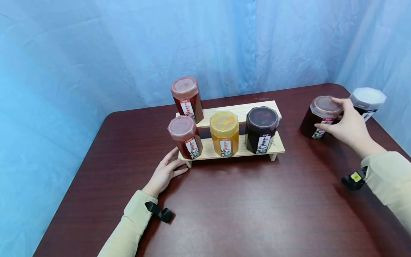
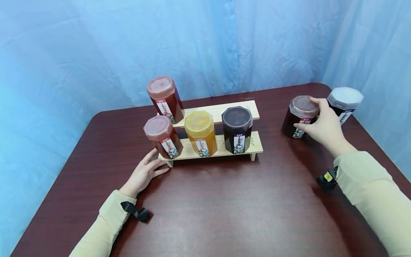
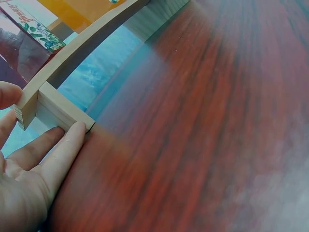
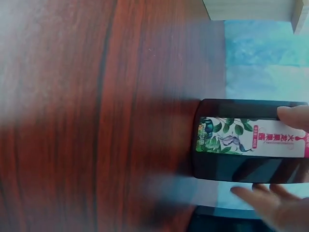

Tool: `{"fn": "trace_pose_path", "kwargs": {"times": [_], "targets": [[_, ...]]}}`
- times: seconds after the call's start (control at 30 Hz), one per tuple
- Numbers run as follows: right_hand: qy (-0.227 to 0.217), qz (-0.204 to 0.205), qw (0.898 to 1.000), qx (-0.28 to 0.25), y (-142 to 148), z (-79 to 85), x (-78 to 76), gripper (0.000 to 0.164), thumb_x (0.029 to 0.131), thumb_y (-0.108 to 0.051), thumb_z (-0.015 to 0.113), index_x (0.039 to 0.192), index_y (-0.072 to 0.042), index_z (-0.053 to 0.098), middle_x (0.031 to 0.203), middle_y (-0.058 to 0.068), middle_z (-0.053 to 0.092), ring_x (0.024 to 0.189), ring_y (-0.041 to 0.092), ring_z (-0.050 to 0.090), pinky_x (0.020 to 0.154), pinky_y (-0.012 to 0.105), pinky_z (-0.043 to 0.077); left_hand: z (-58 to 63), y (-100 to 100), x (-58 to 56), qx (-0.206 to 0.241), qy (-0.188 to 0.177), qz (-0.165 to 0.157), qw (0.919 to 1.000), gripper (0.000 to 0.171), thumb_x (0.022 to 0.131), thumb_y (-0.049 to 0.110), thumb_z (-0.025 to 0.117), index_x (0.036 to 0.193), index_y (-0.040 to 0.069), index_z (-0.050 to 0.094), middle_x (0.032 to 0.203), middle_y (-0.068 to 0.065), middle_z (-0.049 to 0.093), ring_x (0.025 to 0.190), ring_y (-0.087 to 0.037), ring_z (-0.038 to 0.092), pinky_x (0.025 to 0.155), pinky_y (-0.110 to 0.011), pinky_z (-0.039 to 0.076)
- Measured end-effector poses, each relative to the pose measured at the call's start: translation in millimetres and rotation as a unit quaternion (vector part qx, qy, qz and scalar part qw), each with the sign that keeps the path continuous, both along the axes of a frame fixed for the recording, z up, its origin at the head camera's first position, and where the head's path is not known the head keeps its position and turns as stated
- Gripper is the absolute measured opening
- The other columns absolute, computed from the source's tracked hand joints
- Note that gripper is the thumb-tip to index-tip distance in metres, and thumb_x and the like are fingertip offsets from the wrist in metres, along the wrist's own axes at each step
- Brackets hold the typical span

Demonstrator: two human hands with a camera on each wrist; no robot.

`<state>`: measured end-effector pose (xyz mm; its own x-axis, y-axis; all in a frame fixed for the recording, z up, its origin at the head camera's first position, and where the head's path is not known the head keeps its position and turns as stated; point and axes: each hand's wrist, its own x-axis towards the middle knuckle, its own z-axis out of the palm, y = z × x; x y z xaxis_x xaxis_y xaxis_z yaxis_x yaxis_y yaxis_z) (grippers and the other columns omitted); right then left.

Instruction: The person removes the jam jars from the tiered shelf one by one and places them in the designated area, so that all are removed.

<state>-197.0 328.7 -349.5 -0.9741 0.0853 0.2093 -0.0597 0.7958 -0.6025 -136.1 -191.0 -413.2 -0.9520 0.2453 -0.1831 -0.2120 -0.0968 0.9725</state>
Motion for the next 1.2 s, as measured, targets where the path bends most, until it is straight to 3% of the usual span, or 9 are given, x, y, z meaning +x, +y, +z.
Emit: {"fn": "trace_pose_path", "kwargs": {"times": [0.03, 0.33, 0.5, 0.7, 1.2], "targets": [[0.003, 0.0, 1.0, 0.005, -1, 0.4, 0.4, 0.09, 0.078, -0.03, 0.076, 0.147, -0.006, 0.024, 0.123, 0.03, 0.044, 0.097, 0.035, 0.043, 0.069, 0.028, 0.031, -0.2, 0, 0.0, -0.001, 0.001, 0.0, 1.0, 0.06, 0.099, 0.009, 0.041, 0.152, 0.009, 0.013, 0.143, -0.025, 0.032, 0.111, -0.016, 0.056, 0.099, -0.046, 0.047], [0.055, -0.016, 0.998, 0.02, -7, -3.1, 2.2, 0.084, 0.076, -0.02, 0.078, 0.144, 0.0, 0.032, 0.116, 0.034, 0.047, 0.105, 0.046, 0.041, 0.074, 0.043, 0.035, -3.0, 1, -0.7, 0.01, 0.008, -0.002, 0.9999, 0.059, 0.099, 0.007, 0.039, 0.152, 0.009, 0.013, 0.141, -0.026, 0.033, 0.108, -0.013, 0.057, 0.097, -0.044, 0.049], [0.045, -0.021, 0.999, 0.017, -5, -4.1, 3.1, 0.084, 0.078, -0.02, 0.076, 0.146, -0.003, 0.029, 0.12, 0.034, 0.043, 0.112, 0.048, 0.032, 0.08, 0.055, 0.031, -3.6, 0, -0.6, 0.008, 0.008, 0.0, 0.9999, 0.06, 0.098, 0.008, 0.04, 0.152, 0.008, 0.013, 0.141, -0.027, 0.033, 0.11, -0.016, 0.056, 0.097, -0.044, 0.049], [0.047, -0.03, 0.998, 0.022, -3, -4.1, 2.3, 0.085, 0.078, -0.019, 0.075, 0.147, -0.006, 0.028, 0.118, 0.032, 0.044, 0.11, 0.047, 0.031, 0.075, 0.051, 0.028, -3.1, 0, -0.8, 0.002, 0.007, -0.001, 1.0, 0.06, 0.099, 0.008, 0.04, 0.152, 0.009, 0.013, 0.142, -0.026, 0.032, 0.112, -0.018, 0.055, 0.098, -0.044, 0.048], [0.014, -0.039, 0.999, 0.028, 5, 2.6, -0.5, 0.085, 0.083, -0.026, 0.07, 0.15, -0.008, 0.022, 0.13, 0.036, 0.038, 0.117, 0.052, 0.028, 0.088, 0.067, 0.028, -2.3, 0, -0.2, 0.001, 0.005, 0.004, 1.0, 0.06, 0.099, 0.009, 0.04, 0.152, 0.009, 0.013, 0.143, -0.026, 0.032, 0.112, -0.019, 0.055, 0.098, -0.044, 0.049]]}}
